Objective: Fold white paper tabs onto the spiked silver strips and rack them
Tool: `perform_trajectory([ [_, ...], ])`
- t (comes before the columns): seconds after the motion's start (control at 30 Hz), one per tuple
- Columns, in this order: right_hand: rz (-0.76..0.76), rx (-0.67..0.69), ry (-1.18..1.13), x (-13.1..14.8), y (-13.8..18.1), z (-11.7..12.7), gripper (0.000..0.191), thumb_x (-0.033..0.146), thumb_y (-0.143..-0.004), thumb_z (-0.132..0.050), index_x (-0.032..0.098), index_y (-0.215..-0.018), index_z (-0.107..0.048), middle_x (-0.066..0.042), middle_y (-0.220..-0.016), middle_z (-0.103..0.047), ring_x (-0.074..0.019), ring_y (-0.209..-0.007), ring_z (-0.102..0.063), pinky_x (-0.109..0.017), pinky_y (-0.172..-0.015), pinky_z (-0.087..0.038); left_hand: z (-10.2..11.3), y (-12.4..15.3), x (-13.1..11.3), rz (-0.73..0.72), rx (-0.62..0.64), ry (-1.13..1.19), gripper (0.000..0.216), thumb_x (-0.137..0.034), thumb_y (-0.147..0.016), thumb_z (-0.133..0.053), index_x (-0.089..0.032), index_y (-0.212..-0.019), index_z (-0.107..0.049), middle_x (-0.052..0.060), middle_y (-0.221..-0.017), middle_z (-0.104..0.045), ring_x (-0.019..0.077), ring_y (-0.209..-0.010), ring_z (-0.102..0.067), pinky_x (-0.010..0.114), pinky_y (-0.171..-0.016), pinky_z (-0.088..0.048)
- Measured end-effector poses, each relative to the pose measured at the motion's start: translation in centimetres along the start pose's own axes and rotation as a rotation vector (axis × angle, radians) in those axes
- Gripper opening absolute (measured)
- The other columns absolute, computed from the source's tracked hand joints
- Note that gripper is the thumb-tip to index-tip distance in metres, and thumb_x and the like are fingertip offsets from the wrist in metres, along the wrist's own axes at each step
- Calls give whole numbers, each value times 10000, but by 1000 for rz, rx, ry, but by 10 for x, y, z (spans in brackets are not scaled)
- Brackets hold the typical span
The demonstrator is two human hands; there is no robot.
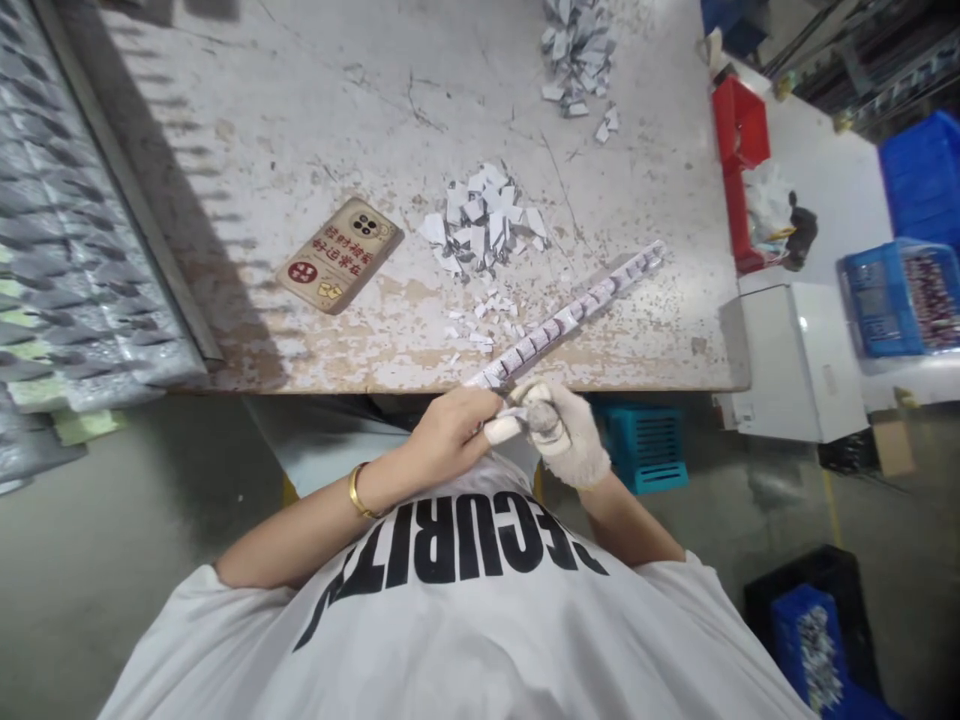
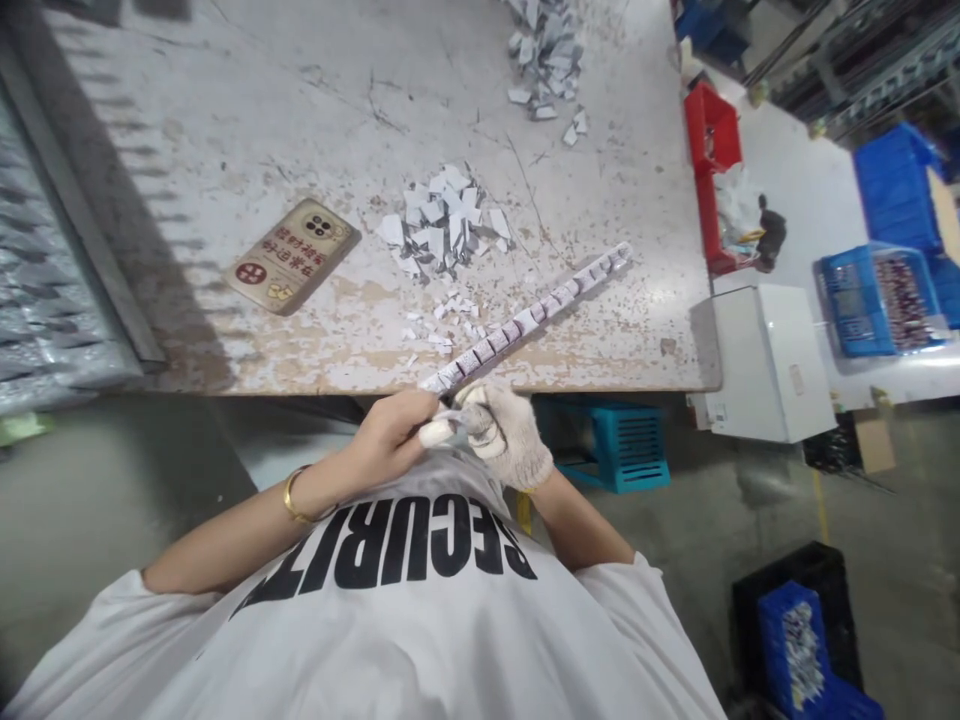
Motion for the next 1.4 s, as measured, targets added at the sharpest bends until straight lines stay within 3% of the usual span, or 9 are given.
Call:
perform_trajectory([
  [0.13, 299, -297, 585, -8, -18, 13, 210, 312, -1028, -598, 236, -834, -620, -109, -1155, -757, -280, -1150, -720, -475, -1031, -545, -2, 8, 29, 121, -94, -398, 455, -658, -1033, -577, -210, -956, -558, 99, -918, -658, 266, -844, -577, 388, -741, -460],
  [0.3, 507, -254, 1008, -27, -34, 2, 168, 314, -1009, -641, 222, -868, -646, -105, -1160, -761, -283, -1242, -681, -500, -1128, -509, -13, 17, 48, 180, 47, -619, 236, -384, -997, -709, -173, -1043, -612, 151, -1023, -684, 335, -977, -603, 436, -803, -472],
  [0.53, 483, -127, 942, -36, -52, -6, 154, 285, -1011, -574, 217, -916, -675, -111, -1153, -745, -269, -1216, -669, -515, -1161, -505, -17, 17, 51, 186, 53, -624, 135, -303, -1008, -681, -182, -1056, -644, 130, -1044, -711, 311, -988, -616, 428, -831, -437],
  [0.8, 426, -33, 750, -56, -54, -4, 187, 360, -986, -609, 233, -874, -689, -123, -1188, -746, -328, -1266, -656, -576, -1181, -501, -5, 16, 56, 137, 68, -531, 276, -456, -1056, -609, -183, -1058, -650, 124, -1017, -723, 285, -948, -633, 404, -823, -455],
  [0.93, 317, -87, 572, -69, -48, 4, 203, 436, -960, -643, 247, -894, -680, -118, -1207, -730, -330, -1234, -676, -544, -1104, -575, 29, -23, 74, 184, 46, -562, 271, -340, -1087, -475, -152, -1064, -668, 147, -996, -719, 293, -923, -626, 414, -824, -488],
  [1.03, 213, -211, 530, -74, -44, 13, 175, 411, -964, -646, 247, -988, -699, -123, -1207, -722, -323, -1187, -696, -513, -1009, -634, 54, -83, 93, 266, -59, -660, 358, -287, -1076, -439, -100, -1290, -657, 217, -1203, -718, 353, -1109, -625, 492, -969, -498],
  [1.2, 172, -359, 447, -66, -33, 26, 190, 369, -1019, -593, 239, -971, -723, -115, -1142, -754, -292, -1091, -747, -471, -951, -658, 64, -177, 116, 442, 9, -675, 495, -116, -925, -520, -35, -1399, -636, 275, -1372, -667, 416, -1324, -573, 577, -1133, -439],
  [1.3, 178, -390, 452, -65, -23, 33, 230, 346, -1039, -557, 228, -1022, -753, -122, -1170, -769, -299, -1125, -757, -486, -988, -648, 64, -197, 124, 517, 78, -664, 427, -107, -855, -587, -69, -1258, -723, 243, -1278, -708, 417, -1287, -612, 575, -1133, -443],
  [1.4, 164, -431, 488, -71, -15, 39, 257, 350, -1048, -542, 215, -1010, -757, -115, -1075, -777, -286, -1027, -770, -465, -938, -658, 63, -193, 127, 528, 63, -559, 300, -101, -817, -632, -133, -1094, -745, 154, -1063, -749, 335, -1057, -680, 488, -1003, -507],
])
Point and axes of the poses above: each hand's wrist, its own y-axis away from the middle knuckle, its own z-axis out of the back of the hand, x = y × z, the point moved 2 cm from there along -y, towards the middle knuckle
